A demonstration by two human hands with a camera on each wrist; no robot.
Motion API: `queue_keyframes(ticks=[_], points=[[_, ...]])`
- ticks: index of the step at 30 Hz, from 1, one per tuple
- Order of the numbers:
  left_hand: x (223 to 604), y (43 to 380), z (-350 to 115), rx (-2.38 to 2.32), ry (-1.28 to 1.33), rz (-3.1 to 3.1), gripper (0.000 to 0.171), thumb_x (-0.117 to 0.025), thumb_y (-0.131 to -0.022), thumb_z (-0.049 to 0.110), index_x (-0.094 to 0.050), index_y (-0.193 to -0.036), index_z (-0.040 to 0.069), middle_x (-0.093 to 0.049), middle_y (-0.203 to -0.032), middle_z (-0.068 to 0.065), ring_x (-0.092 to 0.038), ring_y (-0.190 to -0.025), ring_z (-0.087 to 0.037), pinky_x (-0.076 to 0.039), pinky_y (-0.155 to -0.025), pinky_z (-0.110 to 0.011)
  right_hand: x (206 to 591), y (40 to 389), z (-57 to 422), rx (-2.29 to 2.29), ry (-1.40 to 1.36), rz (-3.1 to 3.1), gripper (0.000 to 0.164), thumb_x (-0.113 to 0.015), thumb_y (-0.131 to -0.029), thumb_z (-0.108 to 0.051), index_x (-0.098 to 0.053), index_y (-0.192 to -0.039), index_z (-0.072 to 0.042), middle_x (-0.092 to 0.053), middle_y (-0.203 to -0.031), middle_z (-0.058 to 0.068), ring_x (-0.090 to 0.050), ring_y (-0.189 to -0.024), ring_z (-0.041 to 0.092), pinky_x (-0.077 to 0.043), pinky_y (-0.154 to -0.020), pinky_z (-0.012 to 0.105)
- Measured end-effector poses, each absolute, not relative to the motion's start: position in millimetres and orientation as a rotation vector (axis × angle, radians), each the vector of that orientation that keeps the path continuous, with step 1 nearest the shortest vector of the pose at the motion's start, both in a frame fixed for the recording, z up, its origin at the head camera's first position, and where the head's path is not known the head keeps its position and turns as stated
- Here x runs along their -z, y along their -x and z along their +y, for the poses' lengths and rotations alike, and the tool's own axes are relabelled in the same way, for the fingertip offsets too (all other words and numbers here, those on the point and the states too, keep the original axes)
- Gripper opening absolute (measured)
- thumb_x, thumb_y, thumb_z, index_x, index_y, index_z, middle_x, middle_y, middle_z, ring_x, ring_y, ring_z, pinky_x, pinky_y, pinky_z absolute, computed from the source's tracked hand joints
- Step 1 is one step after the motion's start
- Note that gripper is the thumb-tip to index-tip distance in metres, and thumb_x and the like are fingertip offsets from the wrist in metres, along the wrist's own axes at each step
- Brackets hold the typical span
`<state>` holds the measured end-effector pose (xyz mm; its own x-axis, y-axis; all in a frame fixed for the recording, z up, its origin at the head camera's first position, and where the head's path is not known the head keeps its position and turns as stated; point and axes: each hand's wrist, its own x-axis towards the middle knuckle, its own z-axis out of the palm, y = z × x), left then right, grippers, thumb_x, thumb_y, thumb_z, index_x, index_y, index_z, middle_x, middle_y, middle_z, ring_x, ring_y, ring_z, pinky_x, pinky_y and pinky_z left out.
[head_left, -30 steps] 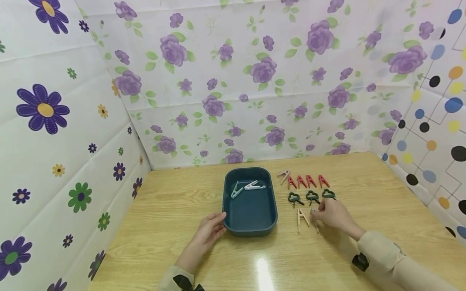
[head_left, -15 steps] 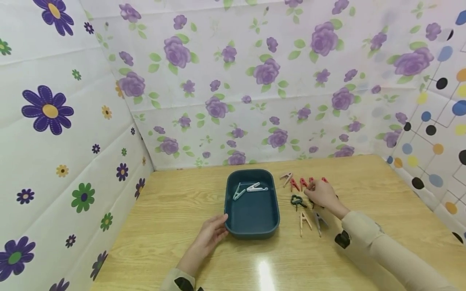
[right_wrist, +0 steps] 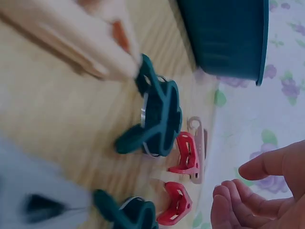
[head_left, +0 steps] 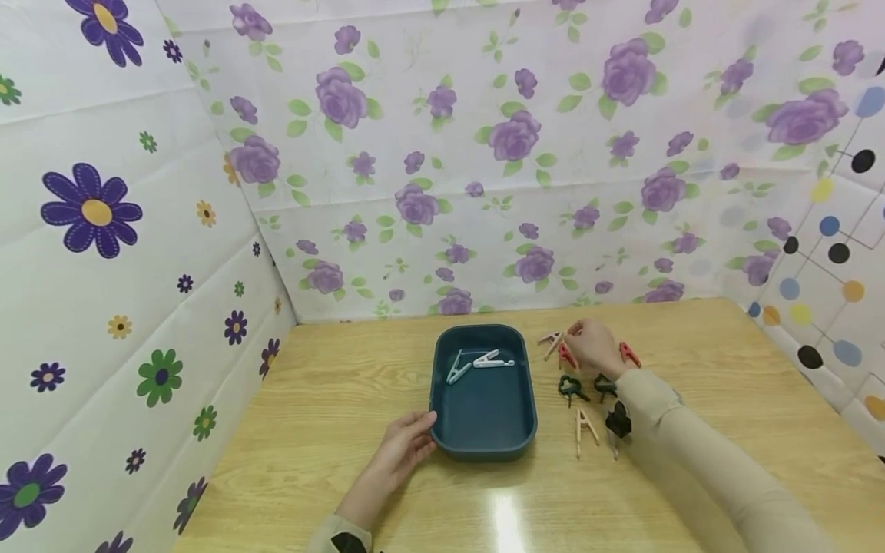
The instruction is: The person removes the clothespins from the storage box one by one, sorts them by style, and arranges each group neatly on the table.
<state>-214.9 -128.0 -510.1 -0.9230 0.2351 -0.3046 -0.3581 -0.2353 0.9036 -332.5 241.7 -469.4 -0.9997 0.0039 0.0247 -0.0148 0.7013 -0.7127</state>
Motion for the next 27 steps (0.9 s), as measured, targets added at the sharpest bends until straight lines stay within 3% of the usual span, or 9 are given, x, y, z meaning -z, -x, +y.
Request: queue_keyframes(ticks=[2,4,6,8,10,17,27], points=[[510,214,-129,-2.202,0.142,1.652,0.028,-0.064,-0.093,0.021,-0.053,-0.109,0.001,-0.060,-0.086,0.003,-0.058,-0.076,-0.007,-0.052,-0.072,-0.020,471,342,242,-1.234,-0.040,-2.878,0.031,-0.047,-0.096,-0.012,-0.055,-0.117,0.009,-0.066,-0.092,0.028,-0.047,-0.045,0.013,-0.041,-0.044,0.029],[511,214,-129,-2.203,0.136,1.647,0.027,-0.064,-0.093,0.022,-0.053,-0.108,0.002,-0.060,-0.085,0.003,-0.058,-0.076,-0.007,-0.052,-0.072,-0.020,475,353,243,-1.219,-0.096,-2.876,0.030,-0.050,-0.095,-0.009,-0.055,-0.117,0.011,-0.064,-0.101,0.031,-0.056,-0.053,0.022,-0.047,-0.049,0.034],[511,214,-130,-2.207,0.129,1.638,0.025,-0.065,-0.093,0.022,-0.054,-0.106,0.004,-0.060,-0.085,0.003,-0.058,-0.075,-0.007,-0.052,-0.072,-0.020,478,363,245,-1.181,-0.157,-2.882,0.031,-0.053,-0.092,-0.005,-0.056,-0.117,0.012,-0.062,-0.108,0.032,-0.063,-0.074,0.032,-0.053,-0.062,0.039],[512,214,-130,-2.210,0.128,1.634,0.021,-0.066,-0.092,0.022,-0.055,-0.102,0.007,-0.060,-0.084,0.003,-0.058,-0.075,-0.007,-0.052,-0.071,-0.020,481,372,248,-1.136,-0.212,-2.897,0.031,-0.056,-0.089,-0.003,-0.058,-0.117,0.012,-0.062,-0.111,0.033,-0.061,-0.097,0.040,-0.054,-0.078,0.044],[512,214,-130,-2.209,0.127,1.637,0.020,-0.066,-0.092,0.022,-0.055,-0.101,0.008,-0.060,-0.084,0.003,-0.058,-0.074,-0.007,-0.053,-0.071,-0.020,483,377,250,-1.144,-0.257,-2.919,0.034,-0.056,-0.087,0.000,-0.058,-0.119,0.011,-0.060,-0.115,0.034,-0.058,-0.106,0.045,-0.053,-0.084,0.049],[511,214,-130,-2.199,0.145,1.631,0.026,-0.067,-0.091,0.023,-0.056,-0.105,0.005,-0.061,-0.083,0.002,-0.059,-0.074,-0.007,-0.053,-0.070,-0.020,489,388,258,-1.154,-0.423,-2.999,0.035,-0.058,-0.088,0.007,-0.058,-0.122,0.009,-0.056,-0.123,0.032,-0.058,-0.109,0.045,-0.055,-0.084,0.047],[511,216,-130,-2.206,0.157,1.618,0.026,-0.067,-0.092,0.023,-0.056,-0.107,0.004,-0.061,-0.082,0.003,-0.059,-0.073,-0.007,-0.052,-0.068,-0.019,499,404,262,-0.992,-0.567,-3.019,0.017,-0.065,-0.088,0.001,-0.069,-0.104,0.003,-0.068,-0.101,0.021,-0.063,-0.094,0.034,-0.053,-0.085,0.050]])
